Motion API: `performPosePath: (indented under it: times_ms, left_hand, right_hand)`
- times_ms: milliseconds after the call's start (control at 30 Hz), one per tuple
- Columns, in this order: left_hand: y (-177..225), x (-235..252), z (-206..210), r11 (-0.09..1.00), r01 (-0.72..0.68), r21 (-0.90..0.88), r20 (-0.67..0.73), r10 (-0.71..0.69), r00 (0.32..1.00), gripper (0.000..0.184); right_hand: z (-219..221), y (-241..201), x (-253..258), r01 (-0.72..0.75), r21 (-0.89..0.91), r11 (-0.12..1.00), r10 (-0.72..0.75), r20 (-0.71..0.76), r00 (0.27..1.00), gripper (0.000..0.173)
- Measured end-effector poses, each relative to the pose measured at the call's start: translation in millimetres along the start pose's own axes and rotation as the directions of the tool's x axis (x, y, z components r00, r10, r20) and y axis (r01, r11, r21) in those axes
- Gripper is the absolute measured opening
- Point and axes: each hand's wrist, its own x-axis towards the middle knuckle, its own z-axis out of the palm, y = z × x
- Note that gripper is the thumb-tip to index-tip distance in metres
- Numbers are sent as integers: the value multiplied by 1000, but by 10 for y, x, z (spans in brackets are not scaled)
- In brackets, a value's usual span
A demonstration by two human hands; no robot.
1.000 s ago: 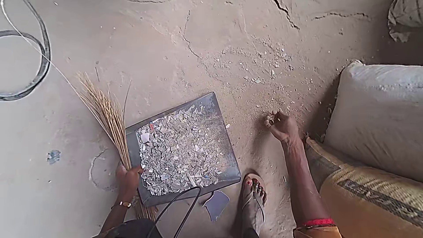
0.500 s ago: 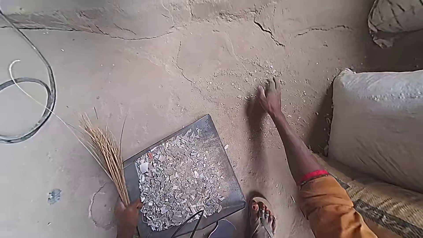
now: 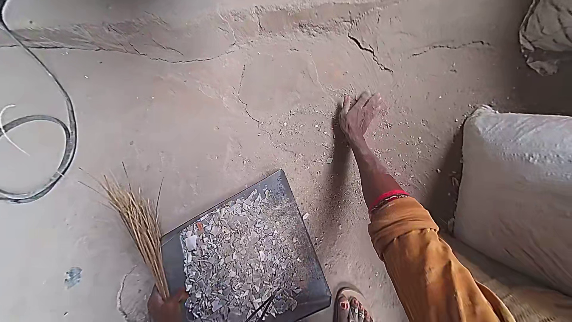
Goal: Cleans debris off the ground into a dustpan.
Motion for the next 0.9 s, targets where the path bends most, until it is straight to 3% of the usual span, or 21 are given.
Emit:
performPosePath:
  times_ms: [33,100,200,300,333,433,500,600,667,767,900]
  left_hand:
    - [6,-2,-5,1000,0,10,2,0,1000,84]
    - [13,-14,3,1000,1,18,-3,-1,1000,83]
    - [26,-44,20,1000,-5,-13,-19,5,1000,84]
    - [35,-45,33,999,-14,-30,-20,14,1000,82]
    - [46,-32,36,999,-14,-40,-19,13,1000,82]
    - [18,-28,29,998,-24,-50,-35,22,999,81]
    - [-6,-9,49,998,-38,-57,-35,36,999,81]
    - [10,-27,36,998,-26,-53,-20,25,999,82]
    - [38,-36,49,999,-25,-39,-25,24,999,81]
    - [4,-1,25,999,-43,-19,-28,42,999,80]
    - [-13,24,49,997,-56,-52,-32,55,998,80]
  right_hand:
    - [249,116,16,172,40,984,-167,-104,980,75]
    - [439,213,-47,447,92,890,-435,-128,892,62]
    - [384,391,-486,611,190,768,-607,-86,790,43]
    - [173,660,-952,680,265,684,-665,-155,730,29]
    - [89,750,-999,670,262,695,-642,-194,742,28]
    - [44,983,-934,407,238,882,-375,-170,911,56]
    - [173,970,-979,357,195,914,-339,-119,933,68]
    - [395,730,-1381,517,177,837,-513,-71,855,70]
    - [531,564,-1549,660,100,744,-661,-29,750,70]
    - [615,483,-1524,778,42,627,-777,-45,628,47]
    - [420,708,-1590,784,166,598,-787,-61,614,28]
